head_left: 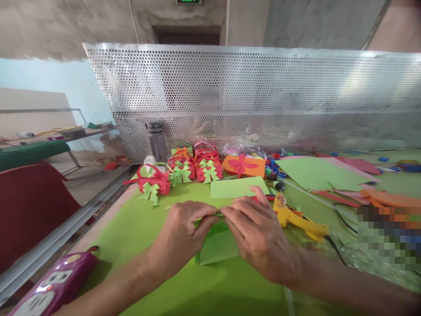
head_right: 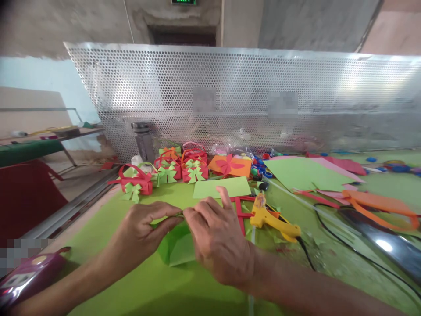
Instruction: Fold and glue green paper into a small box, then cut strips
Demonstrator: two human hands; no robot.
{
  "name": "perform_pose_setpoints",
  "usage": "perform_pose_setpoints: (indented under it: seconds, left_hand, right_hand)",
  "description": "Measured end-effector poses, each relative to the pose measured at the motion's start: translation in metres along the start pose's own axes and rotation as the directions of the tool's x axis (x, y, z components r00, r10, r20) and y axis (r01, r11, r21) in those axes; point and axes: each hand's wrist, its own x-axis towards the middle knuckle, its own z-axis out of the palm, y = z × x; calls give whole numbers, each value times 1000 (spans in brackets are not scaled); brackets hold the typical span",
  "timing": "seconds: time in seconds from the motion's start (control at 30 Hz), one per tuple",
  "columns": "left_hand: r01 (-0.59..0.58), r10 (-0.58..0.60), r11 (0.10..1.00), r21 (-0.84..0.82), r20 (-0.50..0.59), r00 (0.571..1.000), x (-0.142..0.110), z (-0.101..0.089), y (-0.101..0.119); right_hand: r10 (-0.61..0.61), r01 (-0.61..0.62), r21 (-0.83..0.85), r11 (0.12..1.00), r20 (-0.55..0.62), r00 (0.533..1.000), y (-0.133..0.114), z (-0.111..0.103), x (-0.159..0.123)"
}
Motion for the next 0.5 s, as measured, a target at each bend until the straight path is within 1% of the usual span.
perform_pose_setpoints:
  seconds: [0.23,0.33,0.5]
  left_hand:
    - [71,-72,997,-45,-23,997,-1,-2,4]
    - [69,-71,997,-37,-53,996,-2,-2,3]
    - [41,-41,999,3,-89,995,-2,0,-1]
  right_hand:
    - [16,-17,-28,999,-8,1000,-1,1,1]
    - [-18,16,-68,998,-21,1000,1,1,0]
    - [-95,94,-115,989,-2,995,3,1,-3]
